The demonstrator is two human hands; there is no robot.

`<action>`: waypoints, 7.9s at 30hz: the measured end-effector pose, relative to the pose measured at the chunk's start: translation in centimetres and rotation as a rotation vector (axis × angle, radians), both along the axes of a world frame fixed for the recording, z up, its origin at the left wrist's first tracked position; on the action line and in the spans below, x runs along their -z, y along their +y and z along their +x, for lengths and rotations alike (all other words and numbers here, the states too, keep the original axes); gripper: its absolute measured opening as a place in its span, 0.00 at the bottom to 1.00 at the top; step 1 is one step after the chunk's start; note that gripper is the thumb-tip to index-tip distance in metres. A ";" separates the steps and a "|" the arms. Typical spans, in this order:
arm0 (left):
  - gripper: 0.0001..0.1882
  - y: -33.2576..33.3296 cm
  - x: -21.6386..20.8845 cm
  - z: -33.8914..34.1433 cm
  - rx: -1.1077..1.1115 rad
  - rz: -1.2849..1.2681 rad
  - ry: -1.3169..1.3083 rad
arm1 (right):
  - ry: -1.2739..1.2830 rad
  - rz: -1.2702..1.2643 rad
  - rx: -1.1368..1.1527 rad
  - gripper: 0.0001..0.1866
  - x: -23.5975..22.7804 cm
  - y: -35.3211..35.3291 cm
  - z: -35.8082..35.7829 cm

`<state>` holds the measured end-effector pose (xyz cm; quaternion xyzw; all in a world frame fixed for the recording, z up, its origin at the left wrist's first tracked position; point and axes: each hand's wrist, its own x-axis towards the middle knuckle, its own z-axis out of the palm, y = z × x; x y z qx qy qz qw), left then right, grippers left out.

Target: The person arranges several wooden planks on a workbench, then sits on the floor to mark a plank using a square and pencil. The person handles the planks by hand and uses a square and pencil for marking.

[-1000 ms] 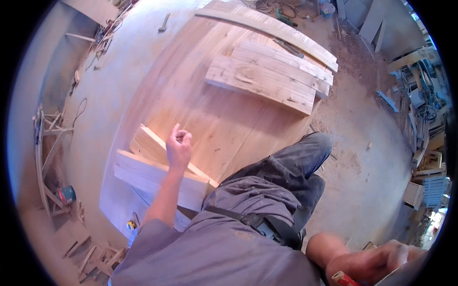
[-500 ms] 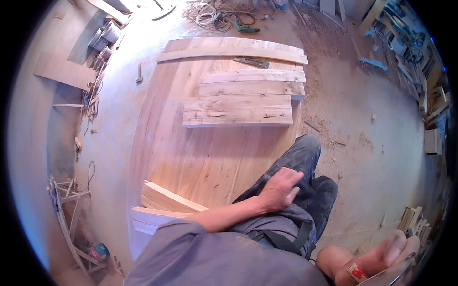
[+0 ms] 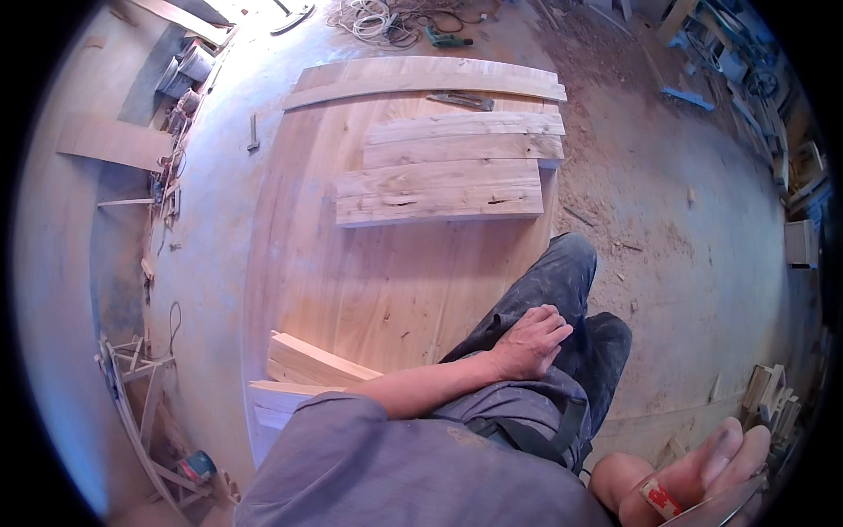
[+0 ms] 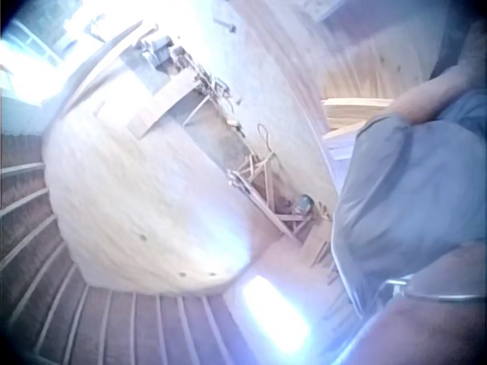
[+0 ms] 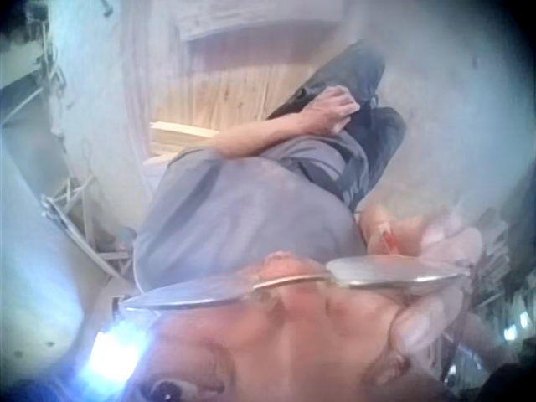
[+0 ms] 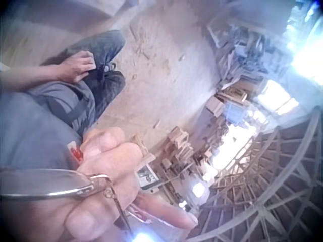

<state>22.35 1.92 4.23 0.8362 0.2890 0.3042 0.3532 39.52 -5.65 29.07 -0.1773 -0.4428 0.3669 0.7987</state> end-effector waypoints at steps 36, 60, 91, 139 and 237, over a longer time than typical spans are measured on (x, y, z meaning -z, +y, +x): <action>0.19 0.3 -0.1 0.1 -0.018 0.006 0.017 | 0.086 -0.064 -0.005 0.15 0.7 -1.5 1.3; 0.19 0.2 -0.2 0.1 -0.039 0.011 -0.003 | 0.121 -0.075 -0.013 0.15 1.4 -1.2 1.4; 0.19 0.4 0.0 0.0 -0.031 0.005 -0.017 | 0.247 -0.087 -0.153 0.16 -1.1 1.8 -1.1; 0.37 -44.7 12.3 -53.0 -2.422 -1.113 0.763 | -0.161 -1.199 -0.106 0.13 20.8 9.5 -8.6; 0.44 40.4 6.8 -9.0 -0.355 0.182 0.868 | 0.064 -1.217 0.643 0.16 26.9 11.4 14.9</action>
